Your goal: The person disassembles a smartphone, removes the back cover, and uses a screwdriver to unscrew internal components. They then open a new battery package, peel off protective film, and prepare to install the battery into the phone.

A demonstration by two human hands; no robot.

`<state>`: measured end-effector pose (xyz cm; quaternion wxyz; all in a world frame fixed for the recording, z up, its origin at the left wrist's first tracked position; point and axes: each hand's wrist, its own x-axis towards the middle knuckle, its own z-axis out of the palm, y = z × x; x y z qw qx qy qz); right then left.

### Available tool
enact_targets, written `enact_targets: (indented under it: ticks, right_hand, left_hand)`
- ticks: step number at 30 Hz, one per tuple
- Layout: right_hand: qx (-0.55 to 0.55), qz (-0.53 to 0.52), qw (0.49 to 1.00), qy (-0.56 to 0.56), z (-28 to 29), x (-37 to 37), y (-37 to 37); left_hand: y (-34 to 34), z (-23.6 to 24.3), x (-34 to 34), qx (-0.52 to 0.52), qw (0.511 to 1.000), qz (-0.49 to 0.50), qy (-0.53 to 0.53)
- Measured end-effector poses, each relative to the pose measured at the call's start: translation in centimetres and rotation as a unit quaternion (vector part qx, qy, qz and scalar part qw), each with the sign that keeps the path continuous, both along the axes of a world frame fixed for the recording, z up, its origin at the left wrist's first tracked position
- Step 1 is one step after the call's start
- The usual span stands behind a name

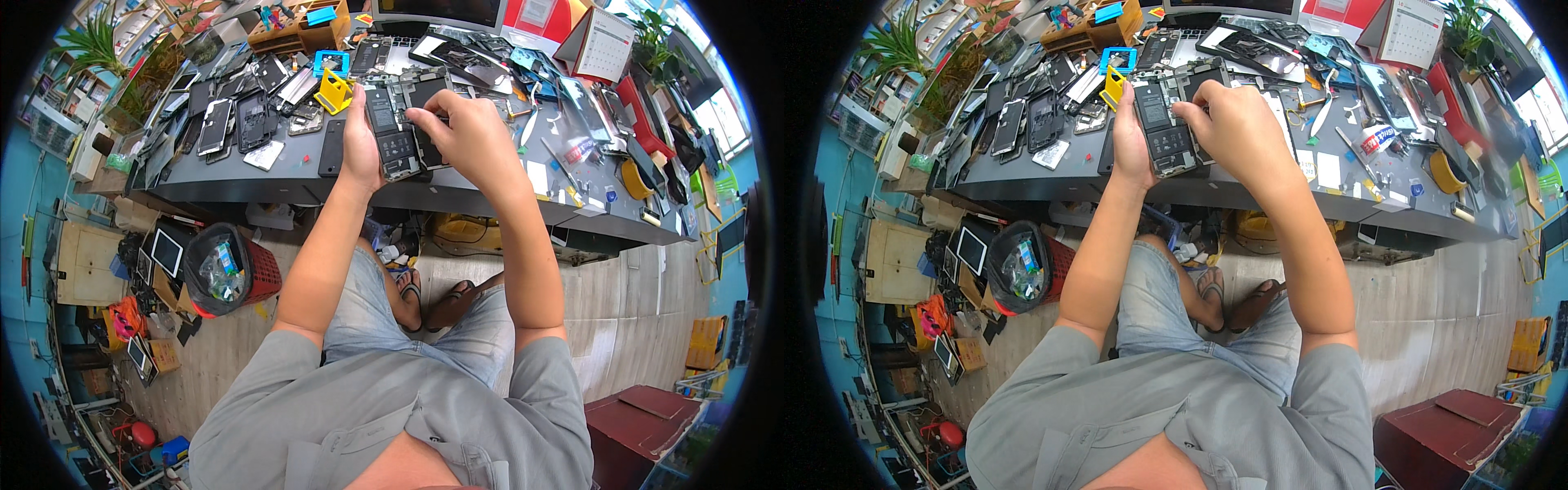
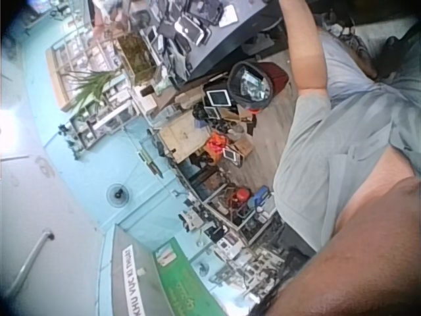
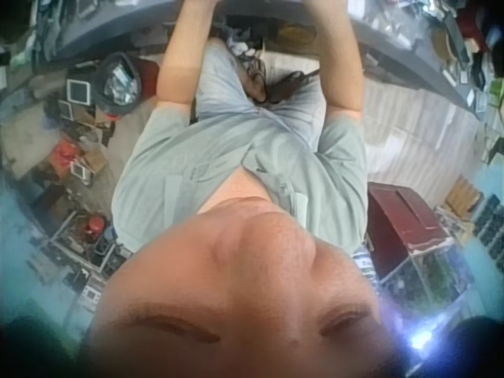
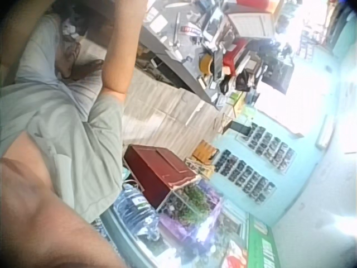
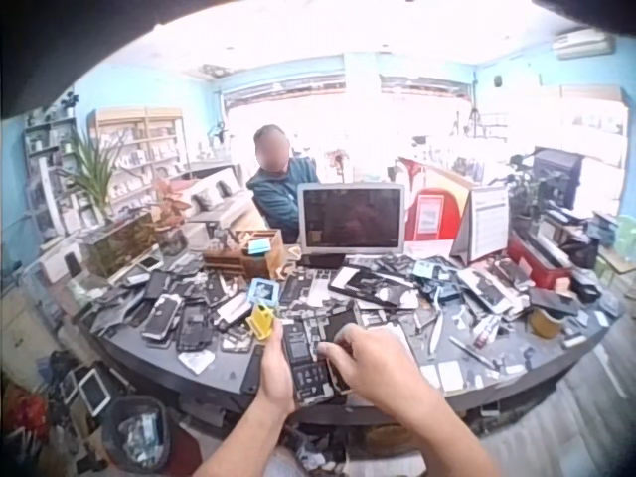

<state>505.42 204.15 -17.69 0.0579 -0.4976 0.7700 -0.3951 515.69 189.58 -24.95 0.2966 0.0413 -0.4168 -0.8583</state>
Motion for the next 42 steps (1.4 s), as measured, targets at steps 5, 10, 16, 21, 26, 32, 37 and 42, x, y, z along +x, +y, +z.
enact_targets:
  ticks: [5,10,16,21,26,32,37,42]
  right_hand:
    - [-0.128,0.011,0.988,0.09,-2.1,-0.7,-0.3]
    - [-0.248,0.035,0.959,0.131,-4.2,-1.5,-1.2]
    - [-0.232,0.022,0.964,0.128,-4.4,-1.2,-0.7]
    - [-0.154,0.003,0.987,0.04,-4.0,-0.4,-0.2]
    - [-0.204,0.003,0.978,0.046,-4.3,0.0,0.3]
    - [-0.189,-0.032,0.982,-0.001,-5.1,1.7,3.4]
    - [-0.171,-0.038,0.984,-0.025,-6.3,3.1,5.5]
    - [-0.179,-0.031,0.983,-0.035,-7.0,3.2,5.7]
  left_hand:
    - [-0.3,-0.4,-0.4,0.013,0.999,-0.027,0.026]
    - [0.1,-0.1,-0.3,0.006,1.0,-0.005,0.02]
    - [-0.5,-1.1,-0.6,-0.001,1.0,-0.001,0.023]
    - [0.1,-0.2,-0.2,0.001,1.0,0.014,0.01]
    - [-0.2,-0.3,-0.2,-0.019,1.0,0.007,0.008]
    - [0.2,-0.1,-0.3,0.015,0.999,-0.011,0.032]
    - [-0.2,-0.6,-0.6,0.022,0.999,-0.018,0.038]
    - [-0.1,-0.5,-0.5,0.013,0.999,-0.01,0.031]
